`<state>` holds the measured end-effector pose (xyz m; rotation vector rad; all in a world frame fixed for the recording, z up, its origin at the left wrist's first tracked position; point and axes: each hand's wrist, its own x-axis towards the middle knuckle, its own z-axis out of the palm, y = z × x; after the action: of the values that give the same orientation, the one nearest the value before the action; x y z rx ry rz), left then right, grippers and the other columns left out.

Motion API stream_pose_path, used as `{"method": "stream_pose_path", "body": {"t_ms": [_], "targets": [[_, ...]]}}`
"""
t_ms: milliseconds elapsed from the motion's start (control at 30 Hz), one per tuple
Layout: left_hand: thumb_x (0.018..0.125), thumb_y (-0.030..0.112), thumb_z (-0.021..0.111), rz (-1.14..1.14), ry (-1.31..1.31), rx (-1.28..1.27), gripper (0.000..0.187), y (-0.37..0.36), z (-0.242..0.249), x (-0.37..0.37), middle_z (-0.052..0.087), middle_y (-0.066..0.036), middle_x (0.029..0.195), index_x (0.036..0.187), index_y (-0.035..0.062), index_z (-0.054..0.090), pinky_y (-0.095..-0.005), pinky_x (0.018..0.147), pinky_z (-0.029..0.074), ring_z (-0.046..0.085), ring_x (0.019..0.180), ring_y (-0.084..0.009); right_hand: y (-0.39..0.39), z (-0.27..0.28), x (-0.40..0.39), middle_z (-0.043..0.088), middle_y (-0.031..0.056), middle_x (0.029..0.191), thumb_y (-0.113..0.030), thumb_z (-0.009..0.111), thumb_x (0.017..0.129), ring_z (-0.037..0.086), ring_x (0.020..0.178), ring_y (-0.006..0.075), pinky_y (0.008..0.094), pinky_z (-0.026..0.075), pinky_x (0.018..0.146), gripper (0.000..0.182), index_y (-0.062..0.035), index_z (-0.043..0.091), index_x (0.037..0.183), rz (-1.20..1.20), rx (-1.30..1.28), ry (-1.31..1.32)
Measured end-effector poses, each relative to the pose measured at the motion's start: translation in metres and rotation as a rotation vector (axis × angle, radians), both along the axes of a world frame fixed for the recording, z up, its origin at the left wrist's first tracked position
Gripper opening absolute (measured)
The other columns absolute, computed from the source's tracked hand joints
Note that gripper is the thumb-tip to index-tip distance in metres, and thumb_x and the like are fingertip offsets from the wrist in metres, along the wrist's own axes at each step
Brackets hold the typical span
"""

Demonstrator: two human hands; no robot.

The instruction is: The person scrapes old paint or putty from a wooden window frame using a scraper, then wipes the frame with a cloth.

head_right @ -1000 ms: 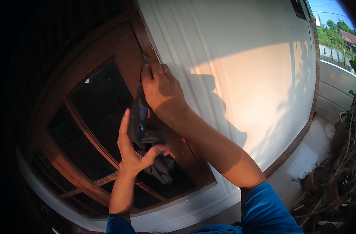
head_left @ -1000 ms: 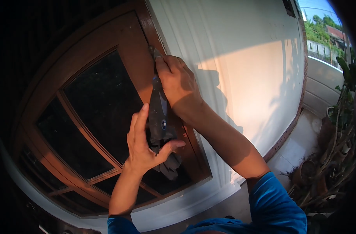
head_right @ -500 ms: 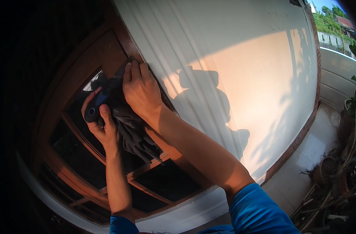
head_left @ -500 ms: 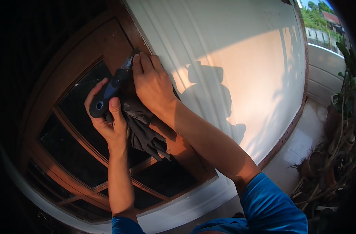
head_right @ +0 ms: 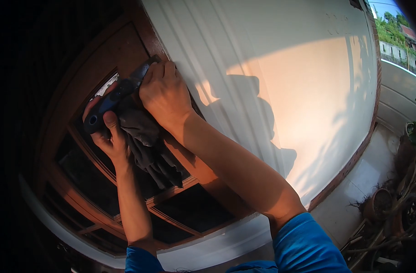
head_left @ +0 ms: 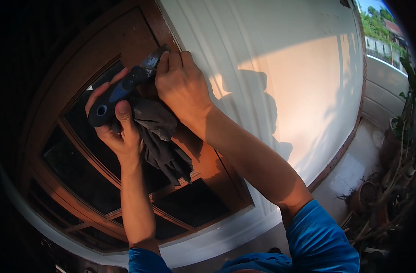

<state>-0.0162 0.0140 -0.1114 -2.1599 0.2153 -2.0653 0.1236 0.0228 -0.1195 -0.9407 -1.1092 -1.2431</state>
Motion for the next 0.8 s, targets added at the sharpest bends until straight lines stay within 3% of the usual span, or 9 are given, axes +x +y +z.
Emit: {"method": "stream_pose_path", "body": {"t_ms": [167, 267, 367, 800], "targets": [[0.094, 0.029, 0.064, 0.002, 0.049, 0.039, 0.045, -0.001, -0.009, -0.002, 0.062, -0.027, 0.119, 0.122, -0.0002, 0.045, -0.0361, 0.101, 0.044, 0.060, 0.115, -0.0300, -0.004, -0.002, 0.002, 0.060, 0.0172, 0.081, -0.008, 0.061, 0.072, 0.055, 0.082, 0.0279, 0.0313, 0.052, 0.066, 0.025, 0.0123, 0.065, 0.087, -0.002, -0.034, -0.020], [0.095, 0.037, 0.061, 0.005, 0.021, 0.006, 0.049, 0.002, -0.007, 0.000, 0.063, -0.023, 0.122, 0.124, 0.0000, 0.047, -0.0352, 0.102, 0.040, 0.058, 0.114, -0.0241, -0.001, 0.001, 0.005, 0.060, 0.0163, 0.078, -0.009, 0.062, 0.071, 0.056, 0.081, 0.0272, 0.0307, 0.051, 0.063, 0.025, 0.0115, 0.065, 0.085, -0.020, 0.036, -0.042], [0.094, 0.028, 0.065, -0.023, 0.005, -0.008, 0.044, -0.002, 0.004, 0.000, 0.064, -0.025, 0.117, 0.122, -0.0004, 0.047, -0.0345, 0.099, 0.045, 0.062, 0.112, -0.0280, -0.003, 0.006, 0.003, 0.060, 0.0159, 0.078, -0.010, 0.062, 0.071, 0.056, 0.081, 0.0268, 0.0307, 0.051, 0.063, 0.024, 0.0105, 0.066, 0.083, -0.048, -0.002, -0.015], [0.094, 0.027, 0.066, -0.049, 0.034, -0.025, 0.042, 0.001, 0.011, 0.001, 0.065, -0.022, 0.115, 0.121, -0.0006, 0.049, -0.0331, 0.097, 0.046, 0.063, 0.108, -0.0250, -0.001, 0.009, 0.005, 0.061, 0.0139, 0.076, -0.015, 0.064, 0.072, 0.056, 0.079, 0.0255, 0.0286, 0.051, 0.061, 0.022, 0.0059, 0.067, 0.079, -0.135, -0.060, 0.001]]}}
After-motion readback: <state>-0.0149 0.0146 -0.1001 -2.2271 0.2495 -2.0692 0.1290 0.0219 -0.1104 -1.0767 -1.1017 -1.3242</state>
